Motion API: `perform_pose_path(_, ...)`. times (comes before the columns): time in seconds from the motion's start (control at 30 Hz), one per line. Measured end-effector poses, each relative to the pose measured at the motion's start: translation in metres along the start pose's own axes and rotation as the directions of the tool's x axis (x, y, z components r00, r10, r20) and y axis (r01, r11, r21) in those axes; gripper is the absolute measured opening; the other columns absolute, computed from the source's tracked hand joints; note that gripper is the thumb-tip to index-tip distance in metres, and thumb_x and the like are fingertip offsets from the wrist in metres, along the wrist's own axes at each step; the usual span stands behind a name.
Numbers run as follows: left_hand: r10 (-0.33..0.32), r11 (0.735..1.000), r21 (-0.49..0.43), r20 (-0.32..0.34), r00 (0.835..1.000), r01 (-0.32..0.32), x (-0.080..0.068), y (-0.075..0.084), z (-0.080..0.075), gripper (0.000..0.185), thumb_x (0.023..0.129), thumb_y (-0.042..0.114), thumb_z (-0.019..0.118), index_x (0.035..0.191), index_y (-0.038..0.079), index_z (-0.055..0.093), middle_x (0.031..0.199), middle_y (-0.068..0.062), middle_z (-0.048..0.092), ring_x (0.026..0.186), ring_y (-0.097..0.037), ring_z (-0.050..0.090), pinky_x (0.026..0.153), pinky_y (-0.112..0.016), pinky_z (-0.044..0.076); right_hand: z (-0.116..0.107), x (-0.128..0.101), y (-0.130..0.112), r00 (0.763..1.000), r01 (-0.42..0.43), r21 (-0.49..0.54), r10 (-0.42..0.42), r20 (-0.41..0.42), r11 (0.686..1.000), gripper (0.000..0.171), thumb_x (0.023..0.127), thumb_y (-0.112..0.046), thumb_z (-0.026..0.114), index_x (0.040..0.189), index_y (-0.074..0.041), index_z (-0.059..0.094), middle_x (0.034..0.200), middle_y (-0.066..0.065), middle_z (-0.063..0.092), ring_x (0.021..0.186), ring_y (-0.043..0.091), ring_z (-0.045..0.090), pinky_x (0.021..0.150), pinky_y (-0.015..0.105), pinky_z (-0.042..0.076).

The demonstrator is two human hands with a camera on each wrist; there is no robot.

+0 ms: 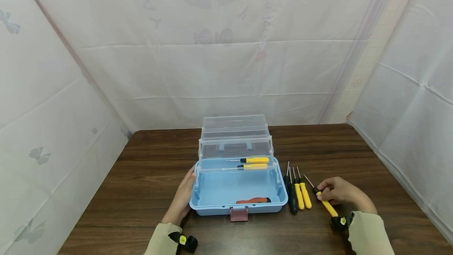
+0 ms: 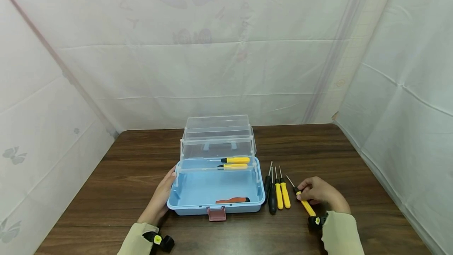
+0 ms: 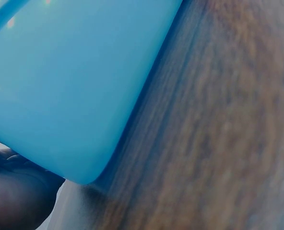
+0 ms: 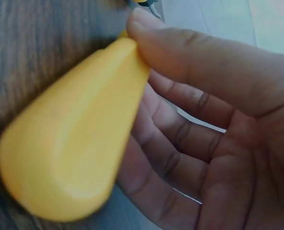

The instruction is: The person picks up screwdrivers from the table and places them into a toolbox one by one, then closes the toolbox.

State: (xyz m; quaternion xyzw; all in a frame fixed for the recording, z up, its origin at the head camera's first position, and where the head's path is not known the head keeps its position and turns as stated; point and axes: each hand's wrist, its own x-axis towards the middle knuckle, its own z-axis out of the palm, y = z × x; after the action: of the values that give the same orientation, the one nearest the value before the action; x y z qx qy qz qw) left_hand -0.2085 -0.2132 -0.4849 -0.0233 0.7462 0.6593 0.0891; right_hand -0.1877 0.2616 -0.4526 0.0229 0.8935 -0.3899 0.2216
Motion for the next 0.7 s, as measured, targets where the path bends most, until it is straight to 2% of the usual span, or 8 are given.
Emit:
perform_pose_path(0.4,-0.009,1.000,-0.001,-0.001,1.000,0.009,0.0001,-0.0004,-0.0004,0.061,0.104,0.048,0.024,0.155,0.018,0.013,0.162,-0.013,0.012,0.148,-0.039,0.013,0.115,-0.058,0.017,0.0015,0.0043,0.0012,0.999,-0.020,0.011,0.020,-0.034,1.000,0.036,0.082,-0.017,0.076,0.106,0.006,0.062,0.083,0.004,0.058,0.072,0.014,0.057,0.064,0.032,0.055)
perform_pose_path(0.7,0.006,1.000,0.012,0.012,1.000,-0.006,-0.0017,0.0004,-0.0002,0.061,0.104,0.047,0.024,0.156,0.017,0.011,0.161,-0.016,0.011,0.147,-0.041,0.011,0.114,-0.060,0.016,0.0051,0.0038,-0.0030,0.997,-0.025,-0.001,0.024,-0.074,1.000,0.034,0.080,-0.017,0.077,0.103,0.005,0.063,0.082,0.005,0.057,0.071,0.016,0.054,0.061,0.031,0.052)
